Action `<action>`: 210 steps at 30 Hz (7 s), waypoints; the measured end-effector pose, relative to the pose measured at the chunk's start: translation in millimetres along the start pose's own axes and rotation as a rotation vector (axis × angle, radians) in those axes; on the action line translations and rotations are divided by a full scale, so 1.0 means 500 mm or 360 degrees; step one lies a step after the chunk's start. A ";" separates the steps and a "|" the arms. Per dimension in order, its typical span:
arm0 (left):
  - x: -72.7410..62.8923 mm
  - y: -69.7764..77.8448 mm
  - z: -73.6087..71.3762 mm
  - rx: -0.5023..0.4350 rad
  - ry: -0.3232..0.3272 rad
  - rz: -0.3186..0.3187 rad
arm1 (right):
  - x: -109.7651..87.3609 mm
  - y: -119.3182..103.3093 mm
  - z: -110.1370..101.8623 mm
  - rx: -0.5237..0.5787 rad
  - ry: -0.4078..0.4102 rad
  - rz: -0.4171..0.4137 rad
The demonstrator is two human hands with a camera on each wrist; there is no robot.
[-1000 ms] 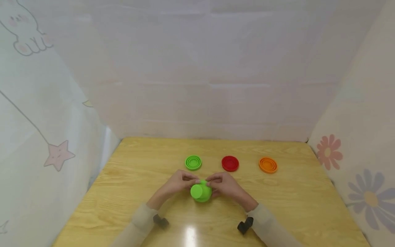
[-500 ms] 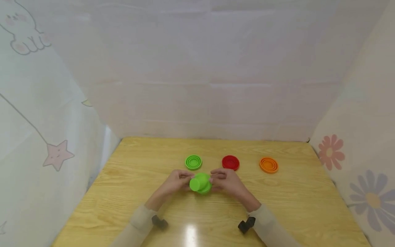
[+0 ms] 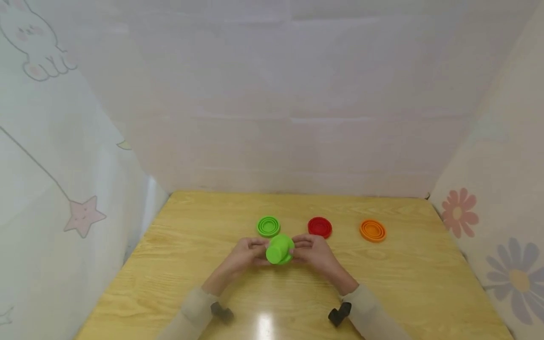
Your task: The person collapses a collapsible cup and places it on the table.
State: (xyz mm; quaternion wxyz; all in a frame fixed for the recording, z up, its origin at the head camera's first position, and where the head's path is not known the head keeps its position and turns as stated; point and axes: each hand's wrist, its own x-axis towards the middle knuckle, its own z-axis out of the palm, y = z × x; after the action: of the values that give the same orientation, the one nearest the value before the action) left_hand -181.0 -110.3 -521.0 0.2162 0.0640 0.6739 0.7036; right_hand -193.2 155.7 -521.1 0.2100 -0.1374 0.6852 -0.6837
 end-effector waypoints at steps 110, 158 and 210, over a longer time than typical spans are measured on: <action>0.003 0.023 0.013 0.0326 -0.0256 -0.0007 | -0.008 -0.001 0.009 -0.0523 -0.0068 -0.0188; 0.005 0.015 0.014 0.0466 -0.0124 0.0065 | -0.003 -0.007 0.008 -0.0262 -0.0163 0.0071; 0.006 -0.007 0.021 0.0075 -0.0150 -0.0046 | -0.017 0.008 -0.020 -0.0163 -0.0059 0.0069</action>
State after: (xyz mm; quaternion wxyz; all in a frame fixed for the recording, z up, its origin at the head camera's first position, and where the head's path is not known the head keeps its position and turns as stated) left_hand -179.0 -99.4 -524.5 0.2563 0.0923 0.6803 0.6804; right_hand -190.1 168.5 -524.5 0.2301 -0.1457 0.7181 -0.6404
